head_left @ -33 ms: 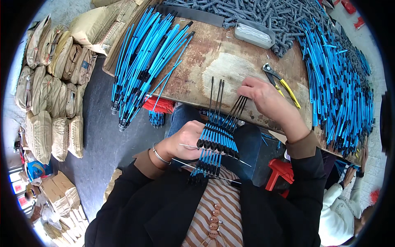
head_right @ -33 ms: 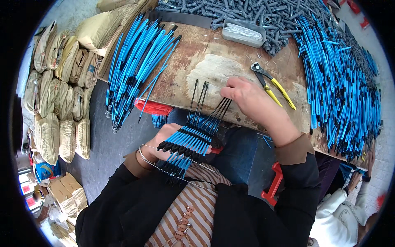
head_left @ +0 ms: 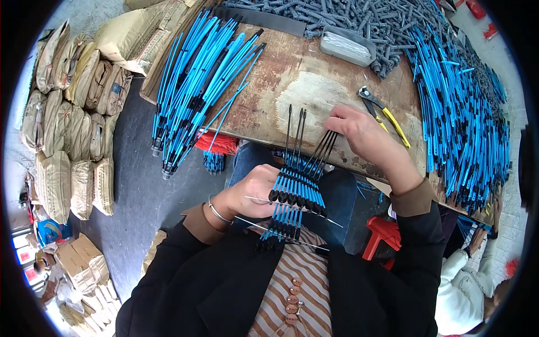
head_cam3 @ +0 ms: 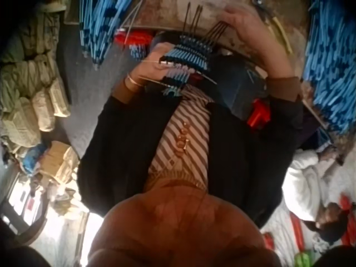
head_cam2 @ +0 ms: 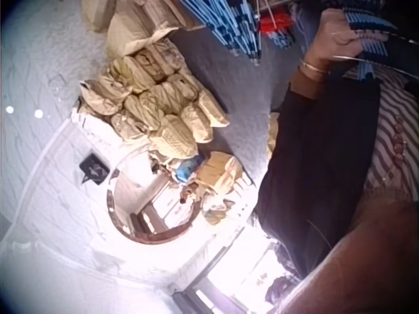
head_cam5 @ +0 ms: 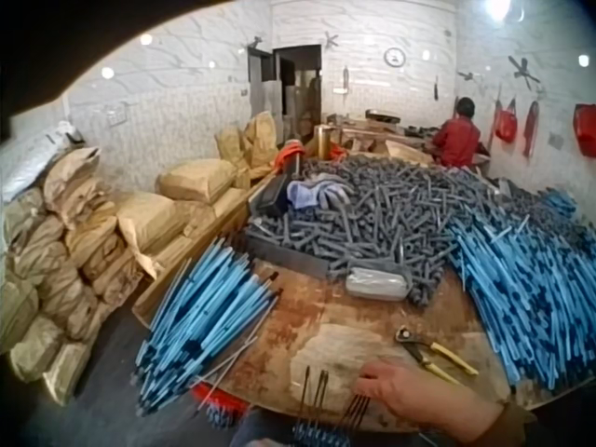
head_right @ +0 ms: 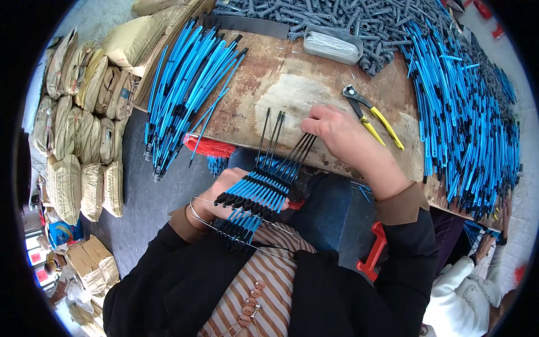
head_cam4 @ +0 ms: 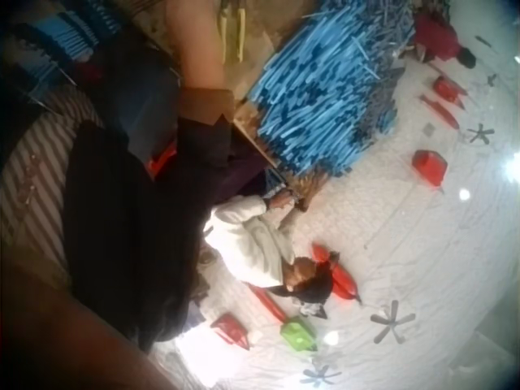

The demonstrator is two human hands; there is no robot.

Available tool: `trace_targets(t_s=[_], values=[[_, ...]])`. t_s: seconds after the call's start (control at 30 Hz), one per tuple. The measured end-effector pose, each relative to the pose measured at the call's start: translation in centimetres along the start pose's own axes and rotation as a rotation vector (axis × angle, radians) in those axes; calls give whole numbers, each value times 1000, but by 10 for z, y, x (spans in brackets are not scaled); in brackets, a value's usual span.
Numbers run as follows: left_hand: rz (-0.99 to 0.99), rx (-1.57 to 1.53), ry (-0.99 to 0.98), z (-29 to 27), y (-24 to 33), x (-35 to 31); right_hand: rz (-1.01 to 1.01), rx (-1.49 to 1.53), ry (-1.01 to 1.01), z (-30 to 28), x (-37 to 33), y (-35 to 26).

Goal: The person inserts metal pins into blue plastic strips and plastic components by hand at a manufacturing workstation.

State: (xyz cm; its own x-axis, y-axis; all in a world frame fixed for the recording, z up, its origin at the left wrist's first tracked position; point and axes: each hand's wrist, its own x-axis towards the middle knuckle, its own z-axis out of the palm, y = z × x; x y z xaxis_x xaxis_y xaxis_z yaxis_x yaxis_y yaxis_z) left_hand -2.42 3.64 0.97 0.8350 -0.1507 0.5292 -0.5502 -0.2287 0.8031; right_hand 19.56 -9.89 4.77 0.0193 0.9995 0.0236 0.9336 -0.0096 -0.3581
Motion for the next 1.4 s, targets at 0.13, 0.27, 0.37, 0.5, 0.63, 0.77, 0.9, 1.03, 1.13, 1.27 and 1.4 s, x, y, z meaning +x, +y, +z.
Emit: trace_targets(t_s=[0.13,0.27,0.37,0.5,0.63,0.77,0.9,1.03,1.13,1.27,1.4], values=[[-54,-75,18,-1,2,3,1,-18,22,-1,-1,0],[-37,-150,34,0,1,4,34,-22,11,-4,-7,-3],[-49,-147,11,0,0,4,51,-17,4,-4,-7,-2],[-37,-99,29,3,1,6,48,-13,10,-3,-7,-2],[-70,-176,12,1,0,6,57,-12,-3,-5,-3,-2],[-42,-152,25,1,0,7,52,-23,-26,-6,-2,-1],[-74,-219,4,0,-3,4,10,-82,-23,-3,-1,1],[35,-17,2,-2,-4,8,-36,-265,14,2,6,-10],[31,-2,-3,-4,-1,9,-30,-469,4,6,10,-21],[-29,-47,-7,-4,-2,1,-27,-441,81,12,9,-21],[-59,-122,19,-2,-2,1,-21,-352,136,14,7,-16]])
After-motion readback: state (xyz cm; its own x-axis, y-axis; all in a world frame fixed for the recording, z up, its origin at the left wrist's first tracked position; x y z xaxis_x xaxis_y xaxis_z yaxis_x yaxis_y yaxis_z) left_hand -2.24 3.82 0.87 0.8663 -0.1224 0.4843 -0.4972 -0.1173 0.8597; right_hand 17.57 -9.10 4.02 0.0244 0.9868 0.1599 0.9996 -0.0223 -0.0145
